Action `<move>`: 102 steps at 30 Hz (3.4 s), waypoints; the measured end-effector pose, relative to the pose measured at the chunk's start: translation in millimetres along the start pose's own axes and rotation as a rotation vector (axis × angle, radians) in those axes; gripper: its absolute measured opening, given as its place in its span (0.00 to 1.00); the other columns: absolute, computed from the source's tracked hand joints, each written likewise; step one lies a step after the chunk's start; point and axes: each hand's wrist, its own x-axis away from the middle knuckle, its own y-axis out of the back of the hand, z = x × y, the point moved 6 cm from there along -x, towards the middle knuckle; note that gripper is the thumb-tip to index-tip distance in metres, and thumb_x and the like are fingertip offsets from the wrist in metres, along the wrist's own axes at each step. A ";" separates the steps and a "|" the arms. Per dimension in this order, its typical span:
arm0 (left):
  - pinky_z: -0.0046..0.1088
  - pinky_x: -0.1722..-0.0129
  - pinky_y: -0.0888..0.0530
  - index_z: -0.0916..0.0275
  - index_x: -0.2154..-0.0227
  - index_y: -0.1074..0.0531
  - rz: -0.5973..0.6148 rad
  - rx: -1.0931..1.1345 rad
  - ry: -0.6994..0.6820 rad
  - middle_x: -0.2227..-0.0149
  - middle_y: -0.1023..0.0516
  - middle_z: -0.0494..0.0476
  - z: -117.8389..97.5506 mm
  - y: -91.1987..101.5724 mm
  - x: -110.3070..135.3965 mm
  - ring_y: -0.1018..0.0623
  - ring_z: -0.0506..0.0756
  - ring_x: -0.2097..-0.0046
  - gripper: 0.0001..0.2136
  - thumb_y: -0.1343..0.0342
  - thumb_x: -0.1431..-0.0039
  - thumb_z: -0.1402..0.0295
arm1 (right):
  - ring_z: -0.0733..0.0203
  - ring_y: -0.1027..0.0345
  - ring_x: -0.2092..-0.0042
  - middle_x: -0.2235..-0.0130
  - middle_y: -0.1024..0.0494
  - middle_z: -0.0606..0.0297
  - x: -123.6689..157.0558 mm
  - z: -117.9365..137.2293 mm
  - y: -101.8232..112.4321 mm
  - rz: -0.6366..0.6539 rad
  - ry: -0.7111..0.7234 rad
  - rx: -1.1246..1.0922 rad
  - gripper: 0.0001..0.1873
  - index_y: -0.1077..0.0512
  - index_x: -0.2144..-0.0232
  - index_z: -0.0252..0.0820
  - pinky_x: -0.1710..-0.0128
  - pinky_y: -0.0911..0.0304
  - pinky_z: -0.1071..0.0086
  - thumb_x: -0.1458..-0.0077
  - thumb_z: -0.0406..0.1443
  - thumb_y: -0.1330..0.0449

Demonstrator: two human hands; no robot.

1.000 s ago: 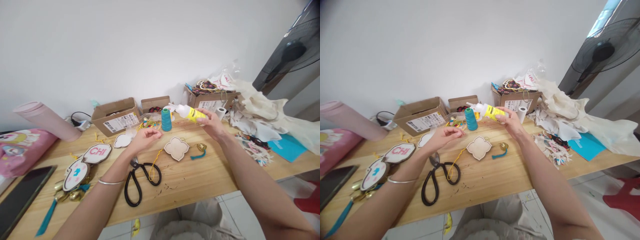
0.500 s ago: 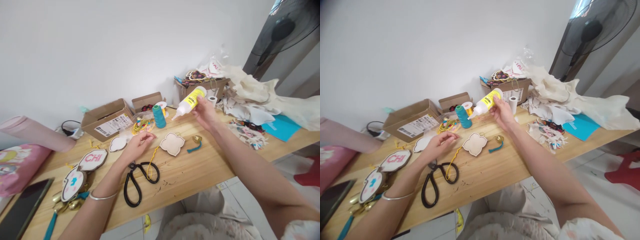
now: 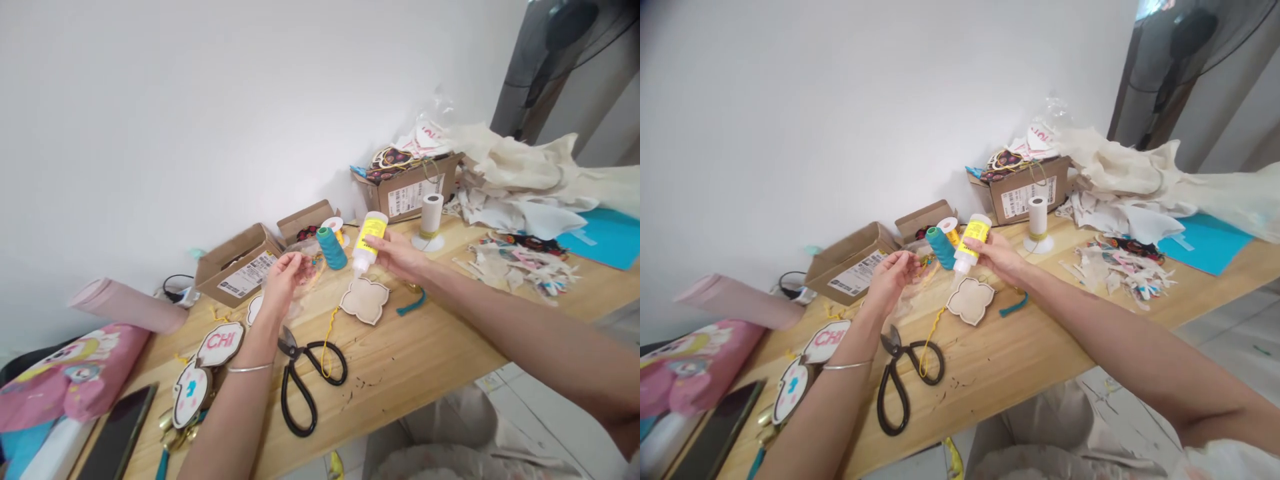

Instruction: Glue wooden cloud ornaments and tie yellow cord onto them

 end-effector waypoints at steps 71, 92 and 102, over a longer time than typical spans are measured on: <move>0.31 0.55 0.34 0.61 0.63 0.31 0.573 -0.840 -0.508 0.59 0.27 0.56 -16.5 -67.8 92.5 0.30 0.53 0.56 0.10 0.57 0.41 0.68 | 0.60 0.33 0.67 0.68 0.27 0.65 30.4 8.0 -49.2 0.096 0.284 0.932 0.26 0.35 0.62 0.42 0.70 0.35 0.66 0.67 0.41 0.34; 0.30 0.55 0.32 0.62 0.67 0.31 0.539 -0.740 -0.554 0.59 0.26 0.56 -17.5 -66.6 92.1 0.29 0.52 0.56 0.07 0.55 0.42 0.69 | 0.60 0.31 0.63 0.65 0.26 0.65 13.3 17.7 -8.2 -0.195 0.297 0.392 0.24 0.35 0.66 0.43 0.63 0.33 0.63 0.68 0.39 0.32; 0.31 0.57 0.29 0.61 0.67 0.26 0.370 -0.716 -0.542 0.58 0.25 0.57 -11.7 -70.4 64.2 0.27 0.53 0.56 0.09 0.51 0.44 0.68 | 0.62 0.32 0.66 0.68 0.29 0.69 9.9 27.7 0.1 -0.304 0.270 0.166 0.20 0.37 0.71 0.43 0.66 0.32 0.64 0.66 0.41 0.34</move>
